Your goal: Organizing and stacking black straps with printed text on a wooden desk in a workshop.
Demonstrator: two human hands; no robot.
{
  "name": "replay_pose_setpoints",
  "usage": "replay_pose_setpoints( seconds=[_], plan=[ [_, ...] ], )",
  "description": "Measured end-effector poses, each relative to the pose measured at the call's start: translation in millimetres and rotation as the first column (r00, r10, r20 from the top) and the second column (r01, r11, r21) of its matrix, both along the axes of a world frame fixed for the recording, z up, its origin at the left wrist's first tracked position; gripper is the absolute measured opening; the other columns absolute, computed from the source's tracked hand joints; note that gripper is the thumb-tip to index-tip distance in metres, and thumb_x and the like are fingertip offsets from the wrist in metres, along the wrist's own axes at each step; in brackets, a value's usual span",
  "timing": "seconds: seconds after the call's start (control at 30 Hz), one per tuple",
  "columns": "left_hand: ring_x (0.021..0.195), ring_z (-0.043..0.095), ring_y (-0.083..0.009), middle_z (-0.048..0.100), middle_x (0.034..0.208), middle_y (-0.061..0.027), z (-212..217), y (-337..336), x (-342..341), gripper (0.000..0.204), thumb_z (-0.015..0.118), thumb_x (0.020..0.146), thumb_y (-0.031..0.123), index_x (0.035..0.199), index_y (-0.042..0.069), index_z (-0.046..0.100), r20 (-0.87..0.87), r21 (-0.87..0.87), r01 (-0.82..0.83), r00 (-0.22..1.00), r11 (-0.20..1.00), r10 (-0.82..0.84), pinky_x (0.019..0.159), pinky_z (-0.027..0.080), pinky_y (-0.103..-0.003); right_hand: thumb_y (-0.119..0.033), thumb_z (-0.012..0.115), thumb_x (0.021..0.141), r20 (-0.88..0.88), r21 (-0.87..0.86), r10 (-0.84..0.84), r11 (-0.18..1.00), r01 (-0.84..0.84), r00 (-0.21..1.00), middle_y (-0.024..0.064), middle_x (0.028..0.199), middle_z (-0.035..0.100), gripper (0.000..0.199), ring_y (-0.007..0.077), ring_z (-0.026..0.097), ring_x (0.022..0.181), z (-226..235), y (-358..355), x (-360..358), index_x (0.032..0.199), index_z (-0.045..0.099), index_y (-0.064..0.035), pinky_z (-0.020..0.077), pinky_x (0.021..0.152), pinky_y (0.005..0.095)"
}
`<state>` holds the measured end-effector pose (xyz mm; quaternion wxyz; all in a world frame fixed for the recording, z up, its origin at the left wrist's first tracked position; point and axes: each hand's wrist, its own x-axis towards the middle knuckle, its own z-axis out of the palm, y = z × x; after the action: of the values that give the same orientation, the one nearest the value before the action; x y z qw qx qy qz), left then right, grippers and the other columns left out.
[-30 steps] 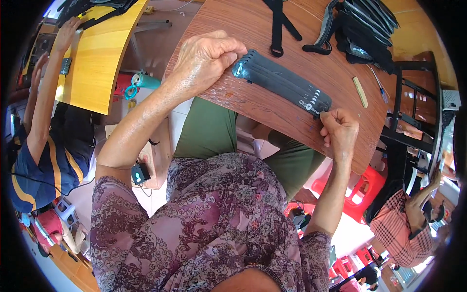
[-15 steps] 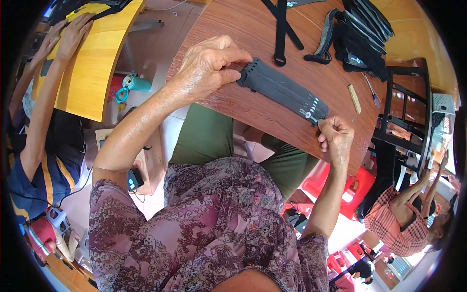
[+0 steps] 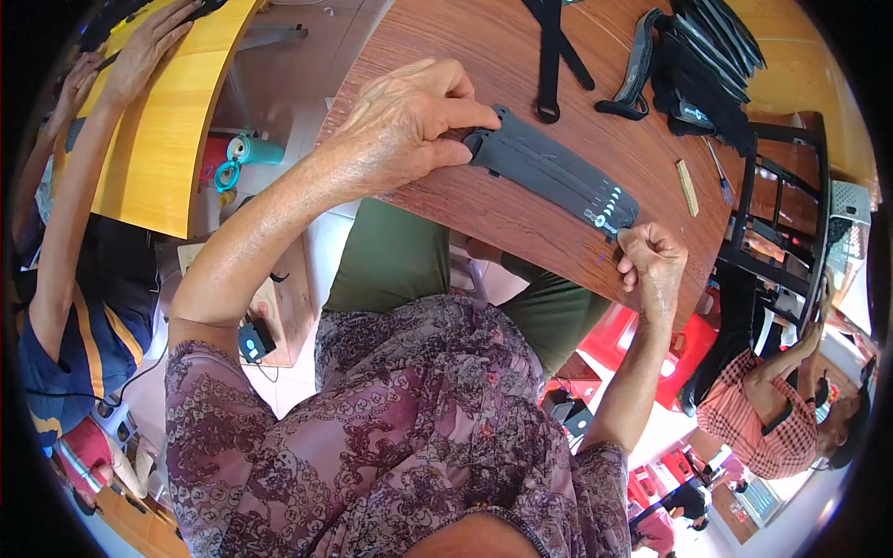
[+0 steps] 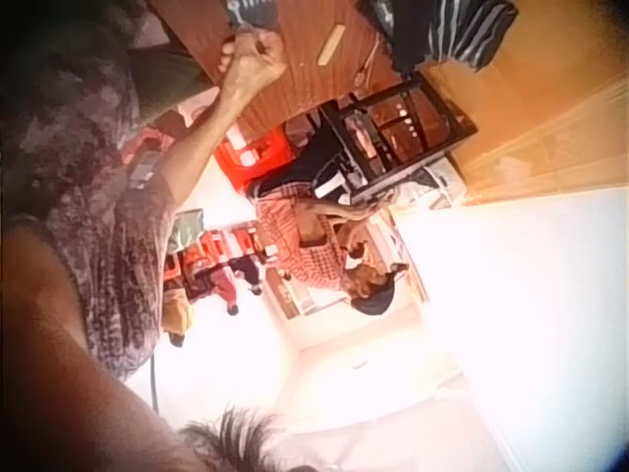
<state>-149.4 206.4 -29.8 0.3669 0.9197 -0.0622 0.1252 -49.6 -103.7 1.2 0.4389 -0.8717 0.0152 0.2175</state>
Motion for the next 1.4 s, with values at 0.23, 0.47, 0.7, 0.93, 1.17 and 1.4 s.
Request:
replay_pose_setpoints(
  seconds=[0.23,0.47,0.7,0.93,1.17,1.4],
  plan=[
    [0.083,0.054,-0.0216,0.053,0.084,-0.0039,1.8,-5.1,-0.3,0.033,0.072,0.067,0.012,0.1,0.011,0.067,0.046,0.041,-0.024,0.999,0.999,0.022,0.072,0.044,-0.033,-0.007,0.061,0.081,-0.005,0.027,-0.009,1.0,0.009,1.0,0.0027,0.051,0.053,0.017,0.0049,0.041,0.036,0.0,-0.2,-1.6,0.065,0.057,-0.004,0.0294,0.032,0.0199],
    [0.081,0.054,-0.0212,0.052,0.081,-0.0038,2.3,-10.1,0.9,0.027,0.07,0.069,0.01,0.096,0.009,0.068,0.041,0.039,-0.049,0.998,0.998,0.047,0.072,0.043,-0.032,-0.009,0.062,0.08,-0.002,0.02,-0.025,0.999,0.025,1.0,0.0027,0.051,0.054,0.017,0.0052,0.042,0.038,-3.7,-3.1,-1.2,0.065,0.056,-0.0043,0.0315,0.033,0.0205],
    [0.077,0.054,-0.0196,0.054,0.072,-0.0027,-1.9,-10.6,5.2,0.019,0.068,0.072,0.011,0.091,0.011,0.069,0.062,0.033,-0.139,0.989,0.99,0.137,0.07,0.045,-0.032,-0.007,0.062,0.081,0.009,0.033,0.003,0.999,-0.004,1.0,0.0009,0.051,0.051,0.016,0.0048,0.039,0.037,-5.1,-2.9,-2.0,0.067,0.056,-0.0049,0.0279,0.033,0.0197],
    [0.064,0.053,-0.0135,0.053,0.068,-0.0014,6.7,-14.7,12.8,0.015,0.068,0.074,0.013,0.09,0.011,0.067,-0.177,-0.089,-0.221,0.963,0.971,0.203,0.064,0.044,-0.028,-0.008,0.062,0.081,0.009,0.036,0.001,0.999,-0.002,1.0,0.0006,0.051,0.051,0.015,0.0043,0.039,0.037,-4.1,-4.4,-2.4,0.068,0.057,-0.0045,0.0275,0.033,0.0194],
    [0.059,0.054,-0.0104,0.056,0.062,0.0008,4.8,-7.0,21.0,0.016,0.071,0.07,0.013,0.085,0.01,0.065,-0.37,-0.158,-0.29,0.904,0.944,0.216,0.06,0.043,-0.027,-0.012,0.062,0.08,0.01,0.018,0.033,0.999,-0.033,0.999,0.0006,0.052,0.053,0.015,0.0046,0.044,0.041,-0.8,-2.6,-3.6,0.067,0.058,-0.0043,0.032,0.035,0.02],
    [0.061,0.057,-0.0104,0.06,0.062,0.0004,5.5,-2.2,33.0,0.013,0.073,0.066,0.011,0.076,0.008,0.066,-0.467,-0.168,-0.308,0.862,0.936,0.199,0.061,0.044,-0.026,-0.008,0.06,0.078,-0.004,0.037,0.016,0.999,-0.016,1.0,0.0021,0.052,0.055,0.014,0.0063,0.048,0.043,-2.5,-4.5,-3.2,0.066,0.058,-0.0025,0.0354,0.038,0.0224]
  ],
)
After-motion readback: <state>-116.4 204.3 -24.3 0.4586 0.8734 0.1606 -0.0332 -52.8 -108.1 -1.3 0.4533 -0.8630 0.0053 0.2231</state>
